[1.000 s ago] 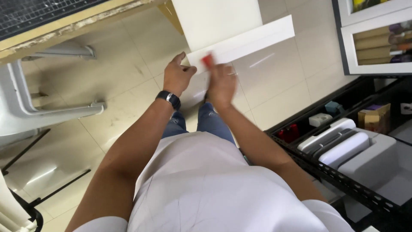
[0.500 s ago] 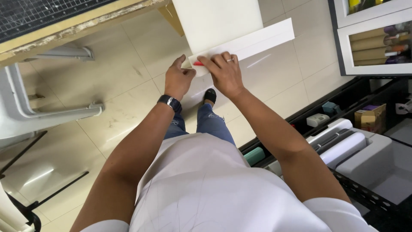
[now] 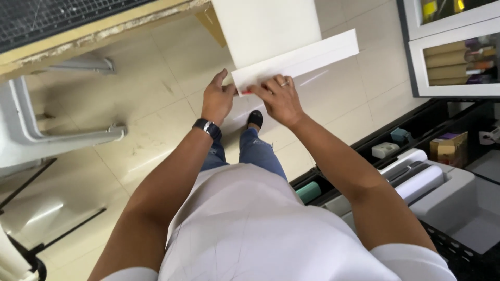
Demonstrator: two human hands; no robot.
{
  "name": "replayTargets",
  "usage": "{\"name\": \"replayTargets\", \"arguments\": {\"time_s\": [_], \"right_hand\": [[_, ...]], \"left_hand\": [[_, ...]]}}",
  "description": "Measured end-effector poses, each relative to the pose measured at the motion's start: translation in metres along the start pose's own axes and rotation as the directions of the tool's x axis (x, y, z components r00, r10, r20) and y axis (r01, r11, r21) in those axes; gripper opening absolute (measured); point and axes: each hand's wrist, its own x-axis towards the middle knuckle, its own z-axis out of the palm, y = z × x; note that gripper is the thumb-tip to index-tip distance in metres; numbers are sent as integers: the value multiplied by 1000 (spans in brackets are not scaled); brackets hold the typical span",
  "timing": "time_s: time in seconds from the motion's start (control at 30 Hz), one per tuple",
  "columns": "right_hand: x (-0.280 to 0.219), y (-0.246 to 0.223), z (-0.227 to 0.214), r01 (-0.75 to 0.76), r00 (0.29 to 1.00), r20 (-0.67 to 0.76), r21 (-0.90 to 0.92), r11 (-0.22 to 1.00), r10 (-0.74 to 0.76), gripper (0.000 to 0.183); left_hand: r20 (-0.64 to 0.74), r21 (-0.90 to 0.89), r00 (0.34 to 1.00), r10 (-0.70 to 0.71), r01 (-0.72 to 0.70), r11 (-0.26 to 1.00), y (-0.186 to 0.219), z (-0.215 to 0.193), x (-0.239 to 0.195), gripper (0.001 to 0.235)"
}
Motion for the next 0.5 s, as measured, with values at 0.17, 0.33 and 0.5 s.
{"name": "replayTargets", "arguments": {"time_s": [0.17, 0.33, 0.5], "right_hand": [[33, 1, 15, -145, 989, -26, -73, 987, 143, 41], [-11, 34, -12, -432, 900, -121, -146, 890, 418, 44], [-68, 92, 29, -705, 703, -341, -449, 549, 624, 39]], "left_hand": [[32, -79, 999, 12, -9, 997, -8, -2, 0, 56], [152, -70, 987, 60, -50, 996, 16, -18, -22, 92], [-76, 437, 899, 432, -360, 825, -20, 14, 0, 115]]}}
